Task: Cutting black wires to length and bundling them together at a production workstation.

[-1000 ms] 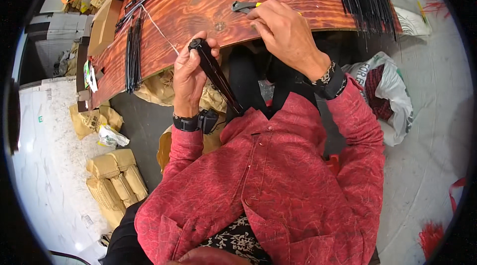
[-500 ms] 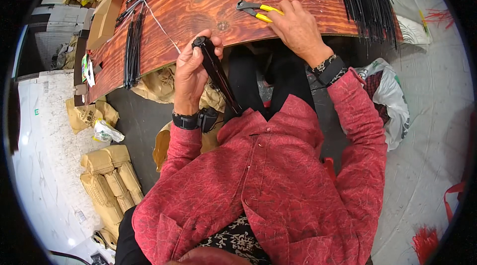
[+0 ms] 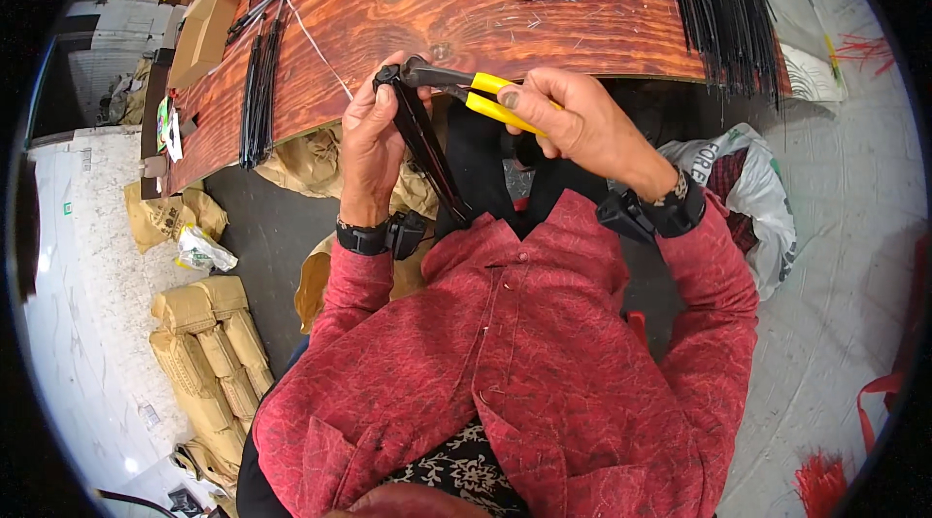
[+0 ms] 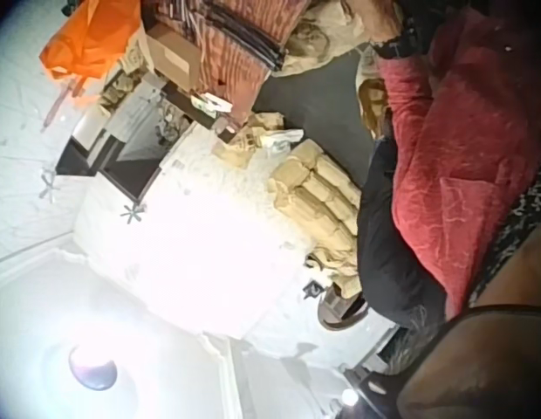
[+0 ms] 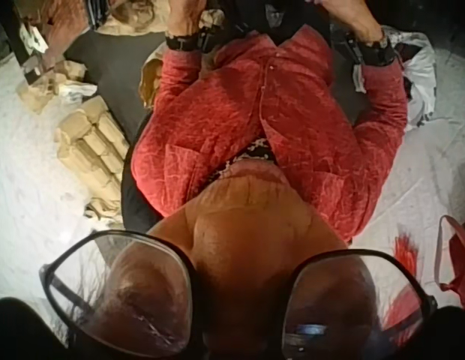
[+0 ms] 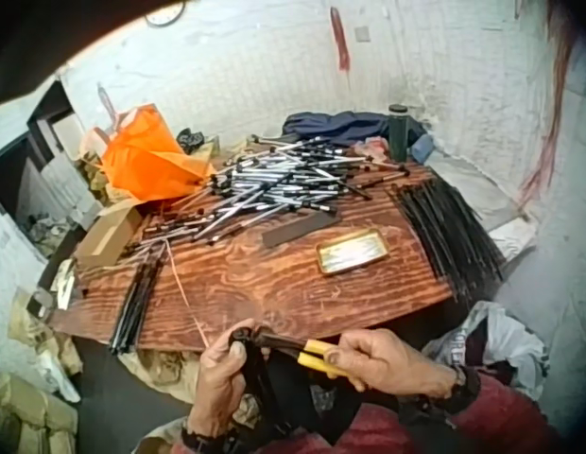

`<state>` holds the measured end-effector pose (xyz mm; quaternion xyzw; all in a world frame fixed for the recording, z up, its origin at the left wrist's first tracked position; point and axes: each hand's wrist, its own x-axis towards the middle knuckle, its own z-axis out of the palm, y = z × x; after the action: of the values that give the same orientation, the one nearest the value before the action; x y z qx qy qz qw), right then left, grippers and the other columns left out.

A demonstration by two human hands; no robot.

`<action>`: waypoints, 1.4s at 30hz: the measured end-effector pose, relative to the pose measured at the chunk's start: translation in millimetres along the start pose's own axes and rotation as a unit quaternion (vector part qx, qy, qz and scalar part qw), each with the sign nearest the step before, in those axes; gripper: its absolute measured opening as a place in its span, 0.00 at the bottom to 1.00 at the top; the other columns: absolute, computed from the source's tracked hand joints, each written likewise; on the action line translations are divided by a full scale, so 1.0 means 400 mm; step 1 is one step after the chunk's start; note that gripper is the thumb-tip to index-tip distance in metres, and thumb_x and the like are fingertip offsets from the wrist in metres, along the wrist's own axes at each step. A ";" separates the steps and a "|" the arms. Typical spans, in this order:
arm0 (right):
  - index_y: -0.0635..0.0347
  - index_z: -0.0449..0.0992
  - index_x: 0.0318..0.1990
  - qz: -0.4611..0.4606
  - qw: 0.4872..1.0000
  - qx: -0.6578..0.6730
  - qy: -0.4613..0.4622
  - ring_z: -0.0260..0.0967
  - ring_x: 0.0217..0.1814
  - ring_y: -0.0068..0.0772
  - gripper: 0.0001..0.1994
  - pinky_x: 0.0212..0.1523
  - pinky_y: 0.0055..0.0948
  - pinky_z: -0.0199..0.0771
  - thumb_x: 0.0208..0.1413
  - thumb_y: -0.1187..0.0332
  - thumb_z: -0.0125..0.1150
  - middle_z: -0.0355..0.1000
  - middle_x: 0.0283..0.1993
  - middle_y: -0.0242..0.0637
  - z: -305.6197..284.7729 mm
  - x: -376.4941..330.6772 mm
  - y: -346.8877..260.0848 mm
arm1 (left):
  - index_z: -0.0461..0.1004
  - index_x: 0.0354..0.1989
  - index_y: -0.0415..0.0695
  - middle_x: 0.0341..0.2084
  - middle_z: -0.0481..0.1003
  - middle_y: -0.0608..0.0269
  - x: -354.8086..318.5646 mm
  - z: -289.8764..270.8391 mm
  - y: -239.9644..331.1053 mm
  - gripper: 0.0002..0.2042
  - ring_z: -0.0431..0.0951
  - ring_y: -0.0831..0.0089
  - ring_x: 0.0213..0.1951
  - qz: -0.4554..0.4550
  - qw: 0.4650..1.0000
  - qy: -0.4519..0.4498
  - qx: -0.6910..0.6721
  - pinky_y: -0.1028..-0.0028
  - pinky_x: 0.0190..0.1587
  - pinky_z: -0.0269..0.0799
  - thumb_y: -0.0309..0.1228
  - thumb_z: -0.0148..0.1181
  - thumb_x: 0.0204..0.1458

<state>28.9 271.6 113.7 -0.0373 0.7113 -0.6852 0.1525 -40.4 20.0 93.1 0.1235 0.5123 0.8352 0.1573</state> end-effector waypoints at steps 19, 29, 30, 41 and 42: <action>0.66 0.67 0.29 -0.086 0.976 -0.174 0.098 0.58 0.23 0.29 0.19 0.25 0.34 0.58 0.63 0.58 0.57 0.60 0.21 0.40 0.025 -0.022 -0.035 | 0.68 0.60 0.33 0.45 0.76 0.61 -0.012 0.028 -0.018 0.22 0.76 0.76 0.45 0.055 0.995 0.047 0.064 0.77 0.52 0.70 0.32 0.60 0.60; 0.65 0.70 0.31 -0.130 0.948 -0.275 0.093 0.62 0.24 0.24 0.17 0.26 0.30 0.61 0.66 0.59 0.53 0.66 0.23 0.35 0.028 -0.014 -0.054 | 0.67 0.60 0.33 0.44 0.76 0.62 -0.010 0.045 -0.029 0.22 0.76 0.77 0.43 0.068 0.993 0.051 0.079 0.78 0.50 0.69 0.32 0.60 0.60; 0.66 0.71 0.31 -0.134 0.945 -0.285 0.092 0.62 0.25 0.26 0.17 0.27 0.31 0.62 0.66 0.60 0.53 0.66 0.23 0.37 0.031 -0.013 -0.056 | 0.67 0.60 0.33 0.44 0.76 0.62 -0.011 0.044 -0.031 0.22 0.76 0.77 0.43 0.073 0.992 0.056 0.086 0.78 0.50 0.69 0.32 0.60 0.60; 0.64 0.69 0.31 -0.106 0.974 -0.189 0.066 0.61 0.18 0.20 0.17 0.20 0.24 0.60 0.67 0.59 0.51 0.71 0.25 0.35 0.043 -0.010 -0.066 | 0.67 0.60 0.33 0.42 0.77 0.59 -0.008 -0.007 -0.011 0.23 0.77 0.75 0.41 0.030 1.000 0.003 0.009 0.75 0.50 0.71 0.34 0.60 0.60; 0.63 0.68 0.31 -0.079 0.982 -0.159 0.061 0.60 0.17 0.18 0.17 0.18 0.22 0.59 0.68 0.58 0.50 0.72 0.25 0.34 0.042 -0.013 -0.069 | 0.67 0.60 0.33 0.42 0.78 0.58 -0.011 -0.010 -0.009 0.23 0.77 0.75 0.41 0.024 1.000 -0.013 -0.002 0.75 0.50 0.71 0.34 0.60 0.60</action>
<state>34.0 255.1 141.4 -0.0750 0.8137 -0.5745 0.0460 -37.3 16.7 87.9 0.1462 0.5058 0.8380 0.1434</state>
